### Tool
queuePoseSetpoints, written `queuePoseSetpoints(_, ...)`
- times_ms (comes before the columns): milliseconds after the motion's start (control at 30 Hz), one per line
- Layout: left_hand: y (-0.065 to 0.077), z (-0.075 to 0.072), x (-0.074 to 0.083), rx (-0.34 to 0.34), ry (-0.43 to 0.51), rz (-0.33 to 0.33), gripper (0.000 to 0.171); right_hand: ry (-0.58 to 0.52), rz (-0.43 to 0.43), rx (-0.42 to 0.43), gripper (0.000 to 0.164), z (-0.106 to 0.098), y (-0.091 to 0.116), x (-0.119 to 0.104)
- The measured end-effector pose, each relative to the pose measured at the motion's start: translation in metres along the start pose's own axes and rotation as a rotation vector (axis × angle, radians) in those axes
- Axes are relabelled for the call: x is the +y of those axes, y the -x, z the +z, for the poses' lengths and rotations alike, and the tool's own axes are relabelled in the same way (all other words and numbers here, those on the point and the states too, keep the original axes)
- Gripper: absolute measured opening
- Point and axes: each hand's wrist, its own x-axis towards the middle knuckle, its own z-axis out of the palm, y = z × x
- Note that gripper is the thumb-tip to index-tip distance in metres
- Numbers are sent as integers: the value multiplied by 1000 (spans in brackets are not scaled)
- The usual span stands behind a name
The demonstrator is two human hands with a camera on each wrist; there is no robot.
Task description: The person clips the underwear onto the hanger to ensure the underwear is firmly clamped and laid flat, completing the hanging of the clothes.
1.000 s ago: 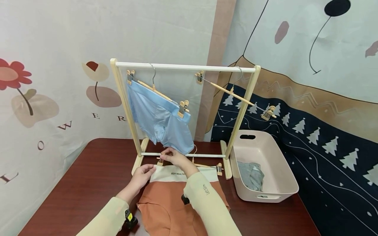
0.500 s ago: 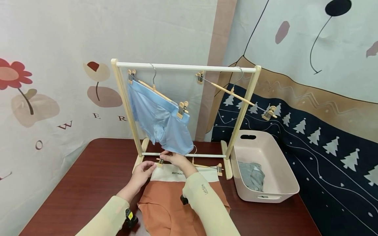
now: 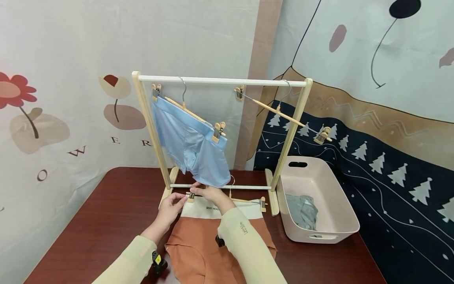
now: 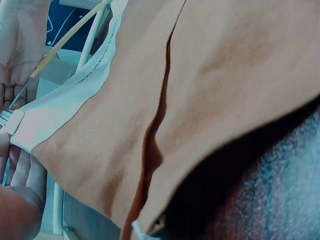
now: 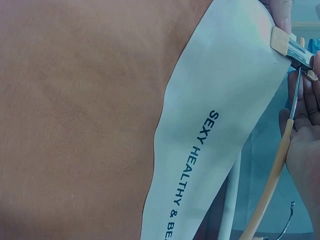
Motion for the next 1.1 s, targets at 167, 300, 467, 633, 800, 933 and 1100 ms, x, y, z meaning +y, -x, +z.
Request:
queuePoseSetpoints(167, 0, 0, 1, 1, 1, -7, 18, 18, 4, -12, 31, 1, 0, 0)
queuePoseSetpoints(300, 0, 0, 0, 0, 0, -16, 17, 15, 8, -24, 29, 2, 0, 0)
queuePoseSetpoints(467, 0, 0, -3, 14, -10, -32, 18, 38, -53, -33, 22, 4, -2, 0)
queuePoseSetpoints(633, -1, 0, -7, 49, -31, -55, 17, 132, -112, -63, 25, 8, -3, -2)
queuePoseSetpoints(800, -4, 2, -11, 87, -128, -74, 18, 197, -17, -15, 49, 4, 5, -1)
queuePoseSetpoints(933, -7, 1, -15, 110, -223, -81, 17, 289, -1, -11, 49, -5, 17, 5)
queuePoseSetpoints(1100, -11, 0, -19, 111, -295, -53, 16, 436, -48, 18, 40, -21, 37, 17)
